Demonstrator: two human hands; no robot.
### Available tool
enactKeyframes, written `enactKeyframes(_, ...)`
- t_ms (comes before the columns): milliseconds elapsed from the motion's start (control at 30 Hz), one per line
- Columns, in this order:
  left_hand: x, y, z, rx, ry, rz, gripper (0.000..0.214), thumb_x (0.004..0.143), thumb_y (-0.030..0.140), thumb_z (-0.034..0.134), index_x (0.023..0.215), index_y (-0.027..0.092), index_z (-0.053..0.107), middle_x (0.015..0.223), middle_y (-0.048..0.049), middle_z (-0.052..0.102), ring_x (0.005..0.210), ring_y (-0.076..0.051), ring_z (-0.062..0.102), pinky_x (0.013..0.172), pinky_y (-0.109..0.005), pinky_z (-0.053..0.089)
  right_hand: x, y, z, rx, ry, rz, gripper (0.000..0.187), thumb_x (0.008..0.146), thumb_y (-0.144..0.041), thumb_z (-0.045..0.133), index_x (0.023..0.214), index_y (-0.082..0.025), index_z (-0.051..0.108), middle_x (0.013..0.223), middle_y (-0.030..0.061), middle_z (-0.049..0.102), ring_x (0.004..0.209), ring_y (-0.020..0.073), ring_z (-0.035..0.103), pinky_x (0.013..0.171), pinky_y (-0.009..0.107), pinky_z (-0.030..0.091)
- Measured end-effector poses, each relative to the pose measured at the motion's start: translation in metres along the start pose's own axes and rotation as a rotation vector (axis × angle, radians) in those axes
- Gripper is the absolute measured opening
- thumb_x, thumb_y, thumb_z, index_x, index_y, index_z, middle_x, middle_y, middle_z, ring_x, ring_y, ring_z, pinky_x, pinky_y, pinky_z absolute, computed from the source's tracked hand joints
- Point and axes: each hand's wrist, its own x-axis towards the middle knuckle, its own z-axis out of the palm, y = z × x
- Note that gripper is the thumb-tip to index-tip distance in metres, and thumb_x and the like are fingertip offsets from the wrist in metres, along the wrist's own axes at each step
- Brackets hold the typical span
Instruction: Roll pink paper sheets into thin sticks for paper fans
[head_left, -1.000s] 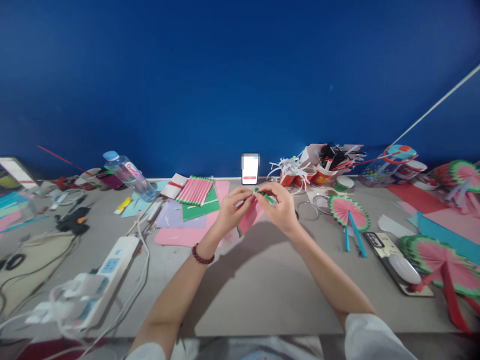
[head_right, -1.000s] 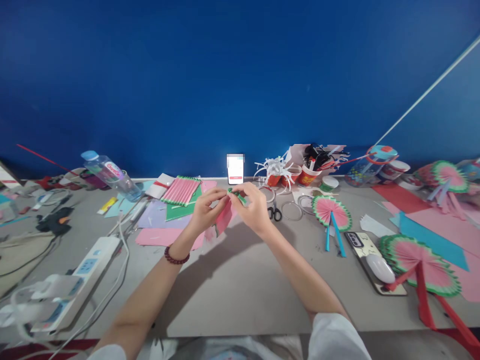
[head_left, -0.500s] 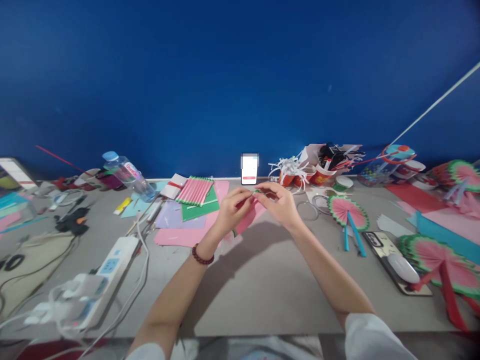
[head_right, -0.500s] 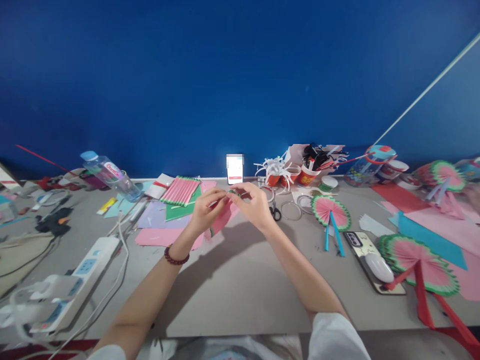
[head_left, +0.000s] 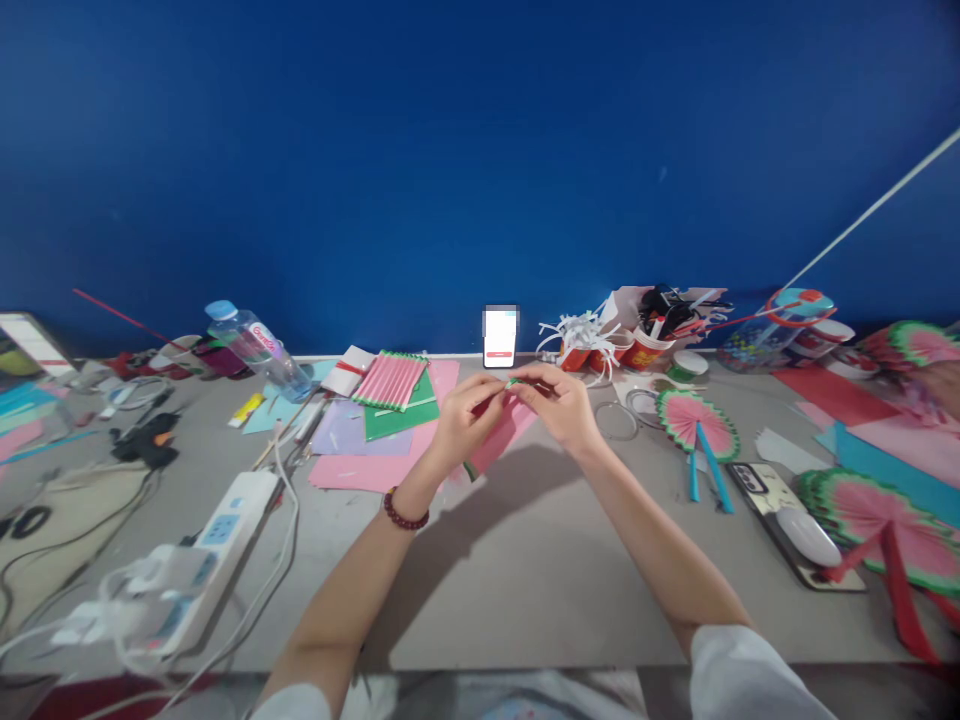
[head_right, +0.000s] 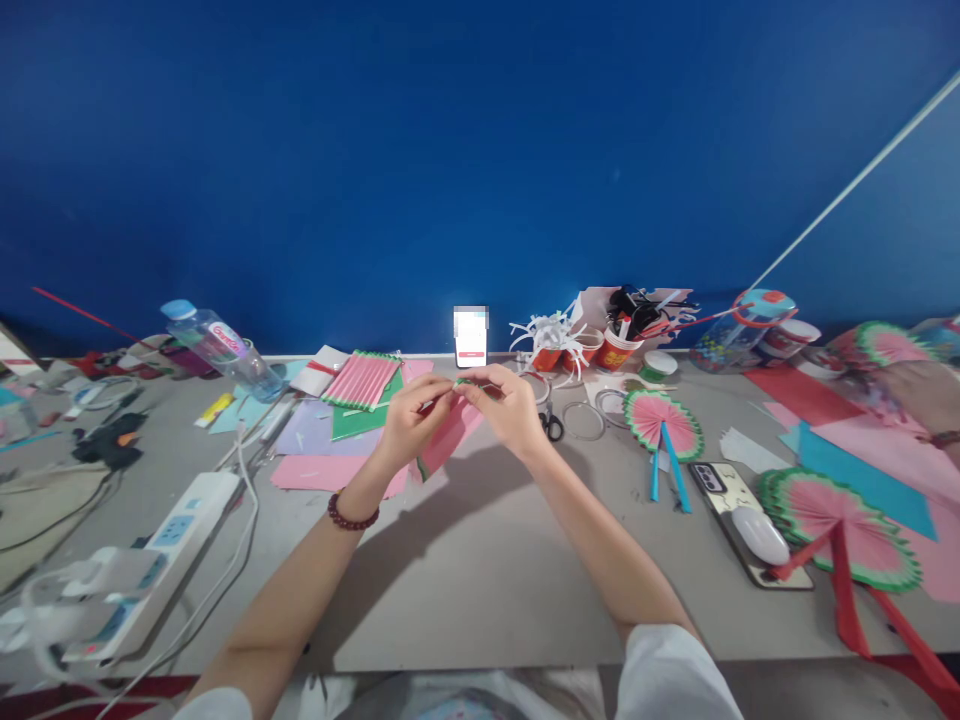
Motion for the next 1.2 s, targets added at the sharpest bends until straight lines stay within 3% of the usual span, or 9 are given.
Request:
enactKeyframes(267,0.0,-0.002,-0.001,-0.056,0.037,-0.056,0.017,0.088,0.024,0.054,0.082,0.016,0.067,0.08,-0.005,0.065,0.073,-0.013,0.06,0.066,-0.024,0.048,0.0,-0.002,0.002,0.074,0.036,0.06,0.025,0.07,-0.037,0.072,0.087,-0.02,0.065,0.079,0.0013,0.064,0.069,0.0129,0.06,0.06,0.024,0.049)
enactKeyframes(600,-0.001,0.0,0.001,-0.023,0.117,-0.025,0.016,0.088,0.024,0.054,0.084,0.017,0.068,0.082,-0.0049,0.066,0.074,-0.012,0.06,0.067,-0.024,0.048,-0.004,-0.002,0.005,0.103,0.074,0.029,0.013,0.073,-0.029,0.069,0.079,-0.02,0.061,0.076,-0.0007,0.062,0.069,0.0112,0.058,0.064,0.024,0.047)
enactKeyframes(867,-0.004,0.002,0.001,0.042,0.148,0.036,0.017,0.087,0.022,0.053,0.081,0.015,0.067,0.079,-0.0055,0.066,0.072,-0.013,0.06,0.066,-0.025,0.048,-0.003,-0.004,0.003,0.122,0.006,0.033,0.013,0.075,-0.028,0.066,0.078,-0.019,0.058,0.074,-0.0014,0.057,0.066,0.0095,0.054,0.062,0.023,0.045)
enactKeyframes(1100,-0.002,0.005,0.0,0.035,0.106,0.022,0.019,0.088,0.023,0.053,0.077,0.015,0.066,0.077,-0.0053,0.066,0.07,-0.013,0.059,0.064,-0.025,0.047,-0.001,-0.009,0.0,0.098,-0.059,0.101,0.028,0.072,-0.036,0.069,0.094,-0.02,0.064,0.08,0.001,0.06,0.072,0.0123,0.058,0.06,0.024,0.045)
enactKeyframes(1200,-0.001,0.007,-0.001,0.028,0.058,0.012,0.021,0.089,0.025,0.052,0.077,0.015,0.066,0.076,-0.0054,0.065,0.069,-0.013,0.058,0.064,-0.025,0.046,0.0,-0.009,-0.002,0.061,-0.059,0.086,0.025,0.071,-0.039,0.07,0.085,-0.019,0.067,0.08,0.0022,0.062,0.072,0.0136,0.059,0.062,0.026,0.046)
